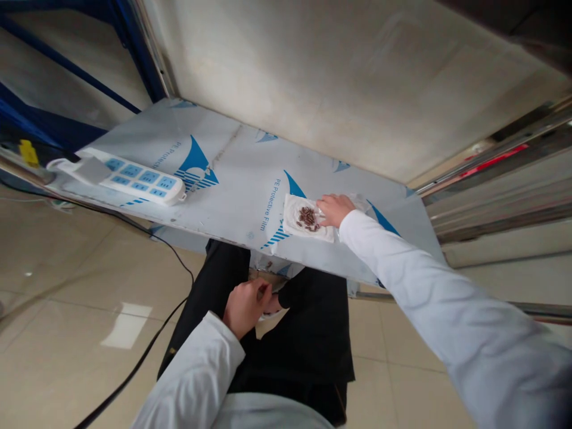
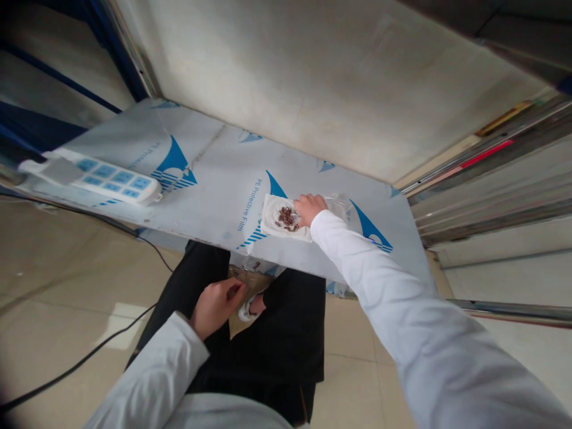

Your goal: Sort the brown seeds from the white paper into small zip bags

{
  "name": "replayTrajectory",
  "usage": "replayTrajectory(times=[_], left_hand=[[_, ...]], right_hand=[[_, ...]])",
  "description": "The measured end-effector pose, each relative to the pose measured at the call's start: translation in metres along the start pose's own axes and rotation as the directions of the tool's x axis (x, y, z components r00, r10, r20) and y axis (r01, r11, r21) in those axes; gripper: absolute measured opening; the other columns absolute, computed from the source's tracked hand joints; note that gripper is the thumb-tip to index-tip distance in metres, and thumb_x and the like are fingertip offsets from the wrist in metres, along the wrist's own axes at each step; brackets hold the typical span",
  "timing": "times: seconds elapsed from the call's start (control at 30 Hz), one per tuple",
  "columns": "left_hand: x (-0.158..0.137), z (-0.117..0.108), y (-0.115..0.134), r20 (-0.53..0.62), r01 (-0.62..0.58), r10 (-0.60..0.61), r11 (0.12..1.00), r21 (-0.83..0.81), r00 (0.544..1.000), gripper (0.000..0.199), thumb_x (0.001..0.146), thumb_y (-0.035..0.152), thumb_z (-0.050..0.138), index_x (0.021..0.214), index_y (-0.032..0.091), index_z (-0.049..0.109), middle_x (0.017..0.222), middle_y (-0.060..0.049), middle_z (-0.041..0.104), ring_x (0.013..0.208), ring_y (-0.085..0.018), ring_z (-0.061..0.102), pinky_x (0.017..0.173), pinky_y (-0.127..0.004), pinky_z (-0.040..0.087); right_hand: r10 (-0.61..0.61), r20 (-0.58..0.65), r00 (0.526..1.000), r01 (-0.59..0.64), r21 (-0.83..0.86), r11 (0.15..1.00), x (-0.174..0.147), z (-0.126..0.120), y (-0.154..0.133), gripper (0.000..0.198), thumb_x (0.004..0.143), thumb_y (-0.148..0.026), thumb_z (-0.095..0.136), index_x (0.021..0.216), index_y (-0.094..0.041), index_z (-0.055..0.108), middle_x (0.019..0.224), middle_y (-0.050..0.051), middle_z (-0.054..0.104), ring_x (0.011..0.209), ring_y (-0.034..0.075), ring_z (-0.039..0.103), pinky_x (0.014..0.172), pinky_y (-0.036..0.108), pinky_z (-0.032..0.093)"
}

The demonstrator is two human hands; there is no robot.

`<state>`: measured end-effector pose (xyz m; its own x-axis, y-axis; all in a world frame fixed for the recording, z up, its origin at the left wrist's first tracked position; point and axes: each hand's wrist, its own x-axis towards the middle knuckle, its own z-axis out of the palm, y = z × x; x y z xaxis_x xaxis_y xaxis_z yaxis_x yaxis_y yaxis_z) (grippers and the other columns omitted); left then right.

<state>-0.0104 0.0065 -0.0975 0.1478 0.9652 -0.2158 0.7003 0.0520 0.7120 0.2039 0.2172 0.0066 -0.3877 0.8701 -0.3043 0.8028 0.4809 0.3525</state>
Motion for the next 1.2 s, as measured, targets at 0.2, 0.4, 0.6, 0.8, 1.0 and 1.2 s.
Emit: replayTrajectory(times=[0.2,0.4,0.6,0.8,1.0,1.2], left_hand=[[0.003,-0.005,-0.002,0.01,0.032,-0.032,0.999,-0.04,0.999,0.023,0.088,0.032,0.048,0.081,0.021,0.067,0.079,-0.002,0.072,0.071,-0.015,0.066,0.061,-0.023,0.037],[0.0,-0.004,-0.003,0.035,0.057,-0.055,0.998,-0.042,0.998,0.023,0.088,0.031,0.048,0.081,0.021,0.068,0.08,-0.002,0.073,0.07,-0.015,0.066,0.062,-0.023,0.038],[0.001,-0.003,-0.006,0.018,0.038,-0.038,0.998,-0.041,0.999,0.023,0.088,0.031,0.048,0.084,0.021,0.068,0.082,-0.003,0.073,0.074,-0.016,0.067,0.063,-0.023,0.04],[0.002,-0.001,-0.006,0.049,0.046,-0.047,0.999,0.013,0.998,0.024,0.088,0.032,0.048,0.082,0.022,0.068,0.077,-0.002,0.072,0.07,-0.015,0.066,0.062,-0.022,0.04],[0.002,0.003,-0.001,0.112,0.037,-0.05,0.992,0.118,0.992,0.024,0.089,0.033,0.046,0.086,0.024,0.068,0.084,-0.002,0.073,0.075,-0.016,0.067,0.063,-0.023,0.039],[0.0,0.006,-0.001,0.123,0.033,-0.063,0.972,0.233,0.99,0.024,0.09,0.032,0.044,0.088,0.025,0.067,0.085,-0.002,0.073,0.078,-0.017,0.068,0.063,-0.023,0.039]], right_hand=[[-0.091,0.052,0.994,0.098,-0.162,0.982,0.017,-0.006,-0.014,0.044,0.068,-0.024,0.074,0.11,-0.016,0.062,0.111,0.015,0.062,0.107,0.03,0.052,0.087,0.041,0.035],[-0.113,0.016,0.993,0.114,-0.211,0.971,0.018,-0.012,-0.017,0.043,0.067,-0.022,0.074,0.108,-0.014,0.063,0.112,0.016,0.06,0.109,0.031,0.048,0.088,0.042,0.031],[0.209,-0.152,0.966,-0.188,0.146,0.971,-0.003,0.002,0.036,0.055,0.076,-0.045,0.064,0.122,-0.017,0.053,0.114,0.015,0.06,0.106,0.03,0.052,0.085,0.04,0.038],[0.737,-0.09,0.67,-0.542,0.619,0.568,-0.038,0.078,0.071,0.08,0.079,-0.051,0.053,0.14,-0.007,0.025,0.119,0.024,0.055,0.11,0.034,0.053,0.089,0.044,0.04],[0.693,-0.201,0.692,-0.478,0.592,0.649,-0.045,0.109,0.019,0.075,0.087,-0.053,0.039,0.147,-0.014,0.016,0.148,0.024,0.024,0.135,0.038,0.028,0.099,0.051,0.031],[0.653,0.032,0.756,-0.566,0.532,0.63,-0.033,0.119,0.03,0.072,0.09,-0.054,0.034,0.148,-0.014,0.016,0.152,0.024,0.019,0.136,0.037,0.027,0.1,0.051,0.032]])
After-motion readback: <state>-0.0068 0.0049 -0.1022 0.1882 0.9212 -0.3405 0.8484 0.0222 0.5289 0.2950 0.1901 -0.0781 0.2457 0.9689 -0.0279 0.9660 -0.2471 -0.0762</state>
